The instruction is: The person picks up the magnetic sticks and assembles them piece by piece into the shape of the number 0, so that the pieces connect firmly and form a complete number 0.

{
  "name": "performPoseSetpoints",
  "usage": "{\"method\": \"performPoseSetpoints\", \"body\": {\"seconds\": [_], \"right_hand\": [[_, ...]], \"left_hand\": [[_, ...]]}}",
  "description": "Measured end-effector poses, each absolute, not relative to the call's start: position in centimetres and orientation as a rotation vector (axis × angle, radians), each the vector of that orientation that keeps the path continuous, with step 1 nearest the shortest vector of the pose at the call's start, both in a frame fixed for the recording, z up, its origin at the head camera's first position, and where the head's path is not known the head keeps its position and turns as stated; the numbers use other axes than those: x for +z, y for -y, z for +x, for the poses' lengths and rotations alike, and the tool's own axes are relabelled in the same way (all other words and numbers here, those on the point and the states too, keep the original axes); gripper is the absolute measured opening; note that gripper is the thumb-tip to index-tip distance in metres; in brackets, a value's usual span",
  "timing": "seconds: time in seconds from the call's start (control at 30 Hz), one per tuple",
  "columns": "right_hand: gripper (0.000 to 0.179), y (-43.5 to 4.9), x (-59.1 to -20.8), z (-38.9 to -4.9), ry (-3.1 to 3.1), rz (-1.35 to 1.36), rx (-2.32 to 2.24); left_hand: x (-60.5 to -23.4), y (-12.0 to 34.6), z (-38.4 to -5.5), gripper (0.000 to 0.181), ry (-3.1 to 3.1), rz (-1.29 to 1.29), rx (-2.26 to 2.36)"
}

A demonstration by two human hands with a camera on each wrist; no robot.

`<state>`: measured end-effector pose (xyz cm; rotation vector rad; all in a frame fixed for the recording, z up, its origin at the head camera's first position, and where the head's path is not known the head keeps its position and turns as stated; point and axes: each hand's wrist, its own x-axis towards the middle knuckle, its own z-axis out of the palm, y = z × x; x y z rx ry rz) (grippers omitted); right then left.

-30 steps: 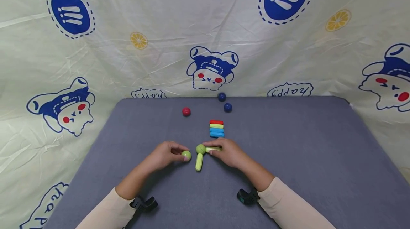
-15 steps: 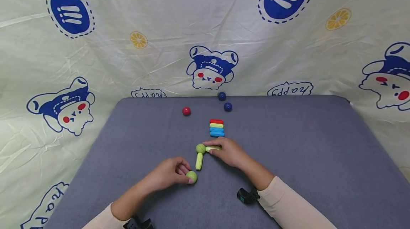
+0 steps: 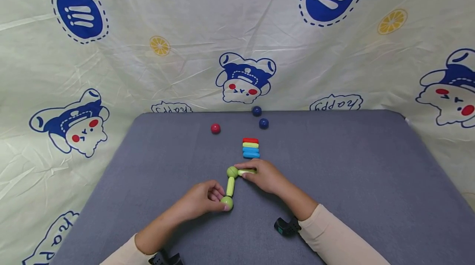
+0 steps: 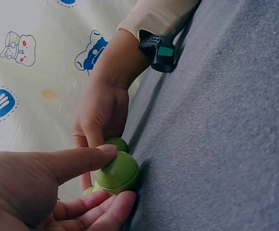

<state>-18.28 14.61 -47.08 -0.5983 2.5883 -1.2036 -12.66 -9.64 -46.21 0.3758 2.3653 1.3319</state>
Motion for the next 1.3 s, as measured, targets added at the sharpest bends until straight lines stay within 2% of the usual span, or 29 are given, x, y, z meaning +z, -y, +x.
{"method": "performPoseSetpoints", "body": {"seconds": [0.9, 1.3], "right_hand": [[0.03, -14.9, -46.8, -18.5, -2.67, -0.595, -1.234], [0.03, -16.8, -46.8, -20.1, -2.861, -0.392, -1.187]], "left_hand": [[-46.7, 9.2, -12.1, 0.031, -2.355, 0.364, 1.389], [-46.5, 9.2, -12.1, 0.034, -2.358, 0.345, 1.374]]}}
